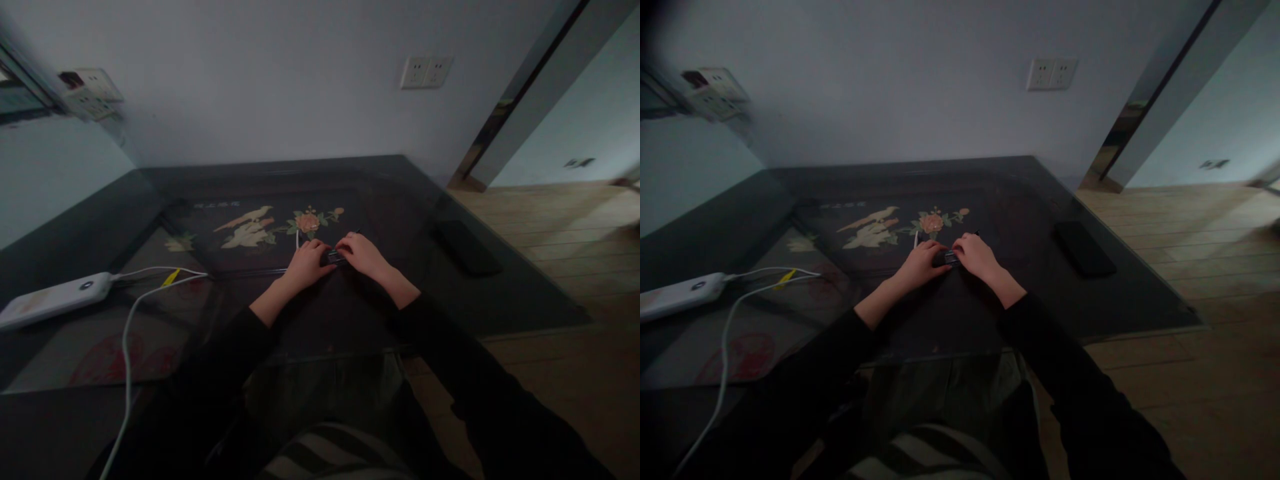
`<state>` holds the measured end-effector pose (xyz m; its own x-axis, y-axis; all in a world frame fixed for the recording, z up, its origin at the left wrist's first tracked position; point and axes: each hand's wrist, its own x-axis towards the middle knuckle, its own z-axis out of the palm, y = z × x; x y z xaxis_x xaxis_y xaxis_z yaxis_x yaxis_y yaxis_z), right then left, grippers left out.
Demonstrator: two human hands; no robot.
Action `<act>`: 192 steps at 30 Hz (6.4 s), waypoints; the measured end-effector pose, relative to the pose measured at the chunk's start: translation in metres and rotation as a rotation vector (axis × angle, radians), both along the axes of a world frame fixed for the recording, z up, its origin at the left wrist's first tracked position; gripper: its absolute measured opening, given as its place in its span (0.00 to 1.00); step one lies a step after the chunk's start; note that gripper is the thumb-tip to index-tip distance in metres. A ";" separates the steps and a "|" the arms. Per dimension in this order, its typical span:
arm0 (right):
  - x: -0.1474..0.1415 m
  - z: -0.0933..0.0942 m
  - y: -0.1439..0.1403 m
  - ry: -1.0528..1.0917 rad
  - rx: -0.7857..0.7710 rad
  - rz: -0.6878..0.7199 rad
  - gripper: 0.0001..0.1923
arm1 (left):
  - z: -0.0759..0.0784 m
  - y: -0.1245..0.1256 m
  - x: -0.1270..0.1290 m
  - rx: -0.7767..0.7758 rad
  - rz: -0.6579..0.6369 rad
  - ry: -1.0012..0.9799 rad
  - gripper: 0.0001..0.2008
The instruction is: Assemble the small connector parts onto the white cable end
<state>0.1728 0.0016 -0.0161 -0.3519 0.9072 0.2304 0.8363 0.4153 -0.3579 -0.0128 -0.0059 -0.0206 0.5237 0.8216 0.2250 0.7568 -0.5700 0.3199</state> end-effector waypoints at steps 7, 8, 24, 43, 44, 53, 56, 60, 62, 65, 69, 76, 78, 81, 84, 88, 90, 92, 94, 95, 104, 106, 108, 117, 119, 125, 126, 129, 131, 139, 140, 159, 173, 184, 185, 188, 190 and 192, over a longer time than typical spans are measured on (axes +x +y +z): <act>0.000 0.003 -0.003 0.032 0.010 -0.018 0.05 | 0.004 0.002 -0.004 -0.048 -0.111 -0.038 0.20; 0.000 0.002 -0.003 0.034 0.010 -0.018 0.04 | 0.004 0.002 -0.004 -0.052 -0.131 -0.044 0.20; 0.002 0.001 -0.001 0.034 -0.020 0.001 0.04 | 0.003 0.005 -0.007 -0.053 -0.173 -0.049 0.19; 0.004 0.016 -0.001 0.709 -0.161 -0.007 0.08 | 0.010 0.013 -0.007 -0.182 -0.049 -0.521 0.16; 0.004 0.016 -0.001 0.793 -0.222 -0.011 0.10 | 0.012 0.013 -0.006 -0.219 -0.049 -0.591 0.14; -0.001 0.018 -0.007 1.223 -0.583 0.022 0.17 | 0.017 0.005 0.000 -0.377 -0.075 -0.973 0.12; -0.003 0.018 -0.008 1.255 -0.644 0.042 0.17 | 0.018 0.004 0.001 -0.365 -0.056 -1.008 0.11; -0.005 0.018 -0.010 1.286 -0.664 0.047 0.17 | 0.016 0.004 0.002 -0.346 -0.009 -1.034 0.11; -0.006 0.018 -0.010 1.289 -0.652 0.054 0.16 | 0.016 0.004 0.002 -0.342 0.003 -1.043 0.11; -0.007 0.017 -0.009 1.277 -0.606 0.058 0.15 | 0.017 0.003 0.003 -0.344 0.011 -1.056 0.11; -0.007 0.015 -0.007 1.249 -0.554 0.052 0.15 | 0.019 0.002 0.003 -0.377 -0.008 -1.080 0.13; -0.006 0.017 -0.010 1.236 -0.592 0.088 0.15 | 0.018 0.002 0.003 -0.474 -0.034 -1.156 0.13; -0.006 0.018 -0.011 1.236 -0.600 0.102 0.15 | 0.018 0.002 0.003 -0.474 -0.037 -1.161 0.13; -0.006 0.018 -0.011 1.232 -0.606 0.118 0.16 | 0.018 0.002 0.003 -0.444 -0.044 -1.155 0.12; -0.005 0.018 -0.009 1.213 -0.582 0.098 0.15 | 0.021 0.002 0.002 -0.408 -0.052 -1.144 0.11; -0.001 0.019 -0.006 1.137 -0.460 0.016 0.14 | 0.023 0.002 0.000 -0.327 -0.039 -1.037 0.09; 0.001 0.020 -0.006 1.075 -0.386 -0.005 0.15 | 0.021 0.003 -0.001 -0.255 -0.018 -0.946 0.08; 0.002 0.022 -0.006 0.995 -0.330 -0.004 0.16 | 0.017 0.003 -0.002 -0.165 -0.015 -0.825 0.06; 0.002 0.022 -0.006 0.900 -0.296 0.004 0.17 | 0.015 0.003 -0.003 -0.066 -0.039 -0.680 0.05; 0.002 0.021 -0.006 0.852 -0.284 0.007 0.17 | 0.014 0.003 -0.004 -0.015 -0.050 -0.609 0.05; 0.000 0.015 -0.005 0.633 -0.231 0.058 0.18 | 0.014 -0.001 -0.006 0.165 -0.048 -0.305 0.05; 0.000 0.015 -0.005 0.630 -0.240 0.059 0.17 | 0.014 -0.001 -0.006 0.181 -0.063 -0.287 0.05; 0.001 0.015 -0.005 0.638 -0.255 0.057 0.17 | 0.014 -0.001 -0.006 0.179 -0.081 -0.287 0.06; 0.001 0.014 -0.004 0.705 -0.347 0.051 0.10 | 0.012 0.001 -0.007 0.192 -0.101 -0.238 0.14; 0.001 0.015 -0.004 0.716 -0.358 0.052 0.10 | 0.011 0.002 -0.008 0.208 -0.116 -0.227 0.13; 0.001 0.016 -0.005 0.729 -0.394 0.056 0.12 | 0.011 0.001 -0.007 0.236 -0.176 -0.215 0.12; 0.001 0.016 -0.005 0.727 -0.394 0.056 0.13 | 0.011 0.000 -0.007 0.232 -0.185 -0.213 0.12; 0.002 0.018 -0.007 0.720 -0.403 0.048 0.15 | 0.013 -0.002 -0.006 0.200 -0.203 -0.214 0.12; 0.002 0.019 -0.008 0.716 -0.413 0.039 0.16 | 0.014 -0.004 -0.005 0.182 -0.206 -0.238 0.12; 0.008 0.019 -0.005 0.767 -0.417 -0.036 0.10 | 0.009 0.003 -0.004 0.126 -0.111 -0.399 0.12; 0.009 0.019 -0.005 0.781 -0.417 -0.052 0.10 | 0.009 0.004 -0.005 0.124 -0.094 -0.410 0.11; 0.008 0.019 -0.001 0.546 -0.231 0.036 0.07 | 0.006 0.004 -0.007 0.192 -0.072 -0.269 0.04; 0.006 0.017 -0.003 0.324 -0.134 0.077 0.04 | 0.010 0.001 -0.007 0.086 -0.062 -0.163 0.06; 0.004 0.015 -0.004 0.126 -0.078 0.085 0.03 | 0.001 0.008 -0.007 -0.049 -0.090 -0.184 0.12; 0.004 0.014 -0.004 0.120 -0.079 0.084 0.03 | 0.000 0.008 -0.006 -0.050 -0.105 -0.169 0.14; 0.004 0.013 -0.003 0.115 -0.082 0.082 0.03 | -0.001 0.008 -0.006 -0.054 -0.132 -0.123 0.20; 0.004 0.012 -0.003 0.110 -0.081 0.080 0.03 | -0.001 0.007 -0.005 -0.060 -0.130 -0.100 0.24; 0.003 0.011 -0.003 0.104 -0.077 0.079 0.03 | -0.001 0.006 -0.004 -0.064 -0.120 -0.086 0.26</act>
<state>0.1761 -0.0012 -0.0049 -0.4010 0.8940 0.1999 0.7588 0.4464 -0.4743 -0.0173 0.0003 -0.0217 0.6003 0.7683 0.2222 0.6528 -0.6312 0.4189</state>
